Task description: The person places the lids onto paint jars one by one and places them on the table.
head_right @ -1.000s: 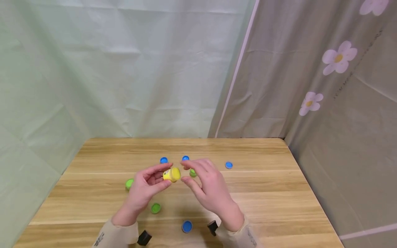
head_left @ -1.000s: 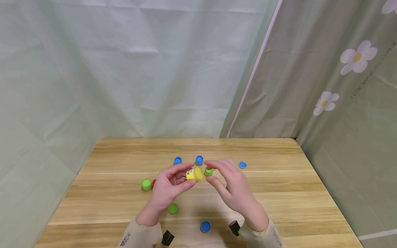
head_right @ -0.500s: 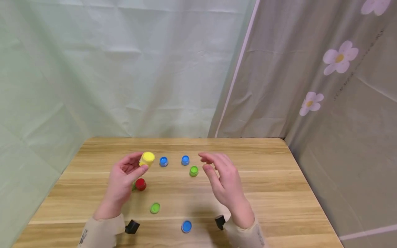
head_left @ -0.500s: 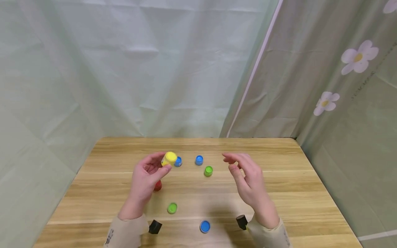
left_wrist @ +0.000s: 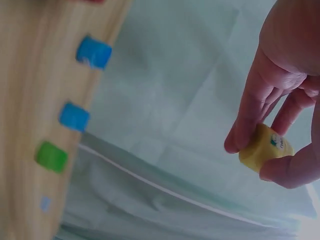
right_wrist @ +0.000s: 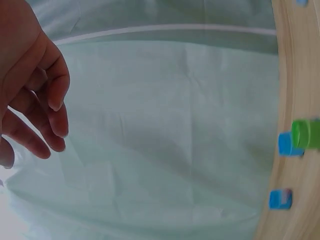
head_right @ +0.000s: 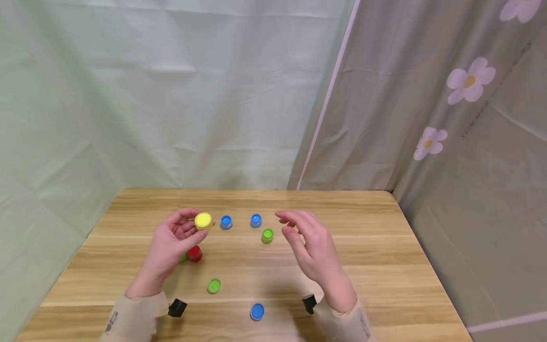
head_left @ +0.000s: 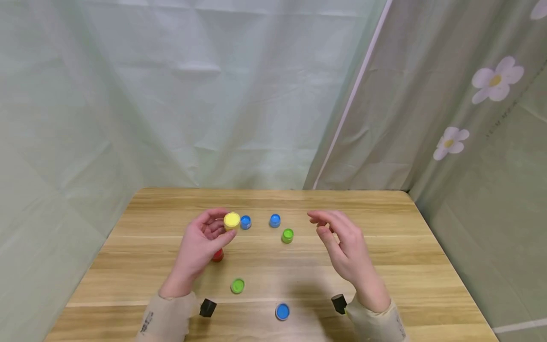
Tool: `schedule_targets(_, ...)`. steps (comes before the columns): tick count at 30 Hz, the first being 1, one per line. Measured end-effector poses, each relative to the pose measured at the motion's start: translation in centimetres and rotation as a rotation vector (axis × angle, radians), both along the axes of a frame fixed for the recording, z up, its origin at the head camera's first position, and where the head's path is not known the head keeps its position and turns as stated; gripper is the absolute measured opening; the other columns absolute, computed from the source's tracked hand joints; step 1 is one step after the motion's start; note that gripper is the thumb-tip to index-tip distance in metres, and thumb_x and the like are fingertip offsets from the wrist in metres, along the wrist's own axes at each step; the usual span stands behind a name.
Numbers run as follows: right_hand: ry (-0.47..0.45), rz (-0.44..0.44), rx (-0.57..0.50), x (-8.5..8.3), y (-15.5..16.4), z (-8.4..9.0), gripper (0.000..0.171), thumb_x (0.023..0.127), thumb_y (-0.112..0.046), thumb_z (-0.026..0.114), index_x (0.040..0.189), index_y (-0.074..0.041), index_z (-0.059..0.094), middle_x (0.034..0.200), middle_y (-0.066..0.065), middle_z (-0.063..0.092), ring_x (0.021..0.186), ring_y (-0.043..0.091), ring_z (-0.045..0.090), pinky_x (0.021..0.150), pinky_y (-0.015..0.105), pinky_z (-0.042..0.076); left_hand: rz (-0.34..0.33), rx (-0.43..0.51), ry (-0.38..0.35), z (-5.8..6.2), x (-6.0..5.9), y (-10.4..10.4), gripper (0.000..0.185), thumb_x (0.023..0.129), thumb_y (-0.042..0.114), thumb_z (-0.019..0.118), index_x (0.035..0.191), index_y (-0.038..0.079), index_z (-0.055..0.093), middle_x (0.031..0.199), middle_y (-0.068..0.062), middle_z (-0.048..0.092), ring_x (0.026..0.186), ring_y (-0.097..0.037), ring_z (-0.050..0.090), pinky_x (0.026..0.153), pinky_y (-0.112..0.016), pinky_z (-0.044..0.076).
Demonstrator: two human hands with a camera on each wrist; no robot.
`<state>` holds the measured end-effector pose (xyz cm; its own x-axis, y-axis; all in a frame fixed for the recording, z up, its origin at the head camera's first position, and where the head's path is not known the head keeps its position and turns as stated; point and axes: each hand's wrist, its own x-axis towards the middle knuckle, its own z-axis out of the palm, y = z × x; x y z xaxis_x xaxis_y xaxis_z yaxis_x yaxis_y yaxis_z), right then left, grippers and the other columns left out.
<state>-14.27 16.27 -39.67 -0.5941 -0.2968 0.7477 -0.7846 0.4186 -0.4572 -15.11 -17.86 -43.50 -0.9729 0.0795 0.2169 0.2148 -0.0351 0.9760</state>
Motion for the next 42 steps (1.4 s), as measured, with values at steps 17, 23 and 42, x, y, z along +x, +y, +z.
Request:
schedule_targets(17, -0.131, -0.072, 0.228, -0.1, 3.6, -2.2, 0.029, 0.104, -0.007, 0.067, 0.131, -0.016, 0.073, 0.118, -0.004, 0.074, 0.093, 0.009, 0.065, 0.071, 0.029, 0.058, -0.033, -0.739, 0.008, -5.1, -1.2, -2.2, 0.046, 0.087, 0.004, 0.086, 0.13, 0.011, 0.071, 0.123, -0.002, 0.072, 0.112, -0.025, 0.065, 0.102, -0.053, 0.055)
schedule_targets(23, -0.187, -0.082, 0.276, -0.1, 4.0, -3.1, 0.025, 0.107, -0.011, 0.066, 0.13, -0.017, 0.074, 0.118, -0.007, 0.072, 0.093, 0.006, 0.065, 0.071, 0.033, 0.059, -0.04, -0.836, 0.005, -6.3, -1.2, -2.1, 0.034, 0.085, 0.009, 0.091, 0.112, 0.015, 0.072, 0.109, 0.002, 0.069, 0.094, -0.019, 0.06, 0.087, -0.041, 0.056)
schedule_targets(42, -0.283, -0.093, 0.324, 0.0, 4.2, -4.1, 0.022, 0.108, -0.019, 0.066, 0.128, -0.02, 0.075, 0.121, -0.01, 0.071, 0.097, 0.006, 0.068, 0.077, 0.041, 0.063, -0.029, -0.959, 0.016, -7.4, -1.4, -2.0, 0.041, 0.086, 0.007, 0.091, 0.123, 0.008, 0.074, 0.127, -0.011, 0.07, 0.118, -0.031, 0.064, 0.107, -0.055, 0.052)
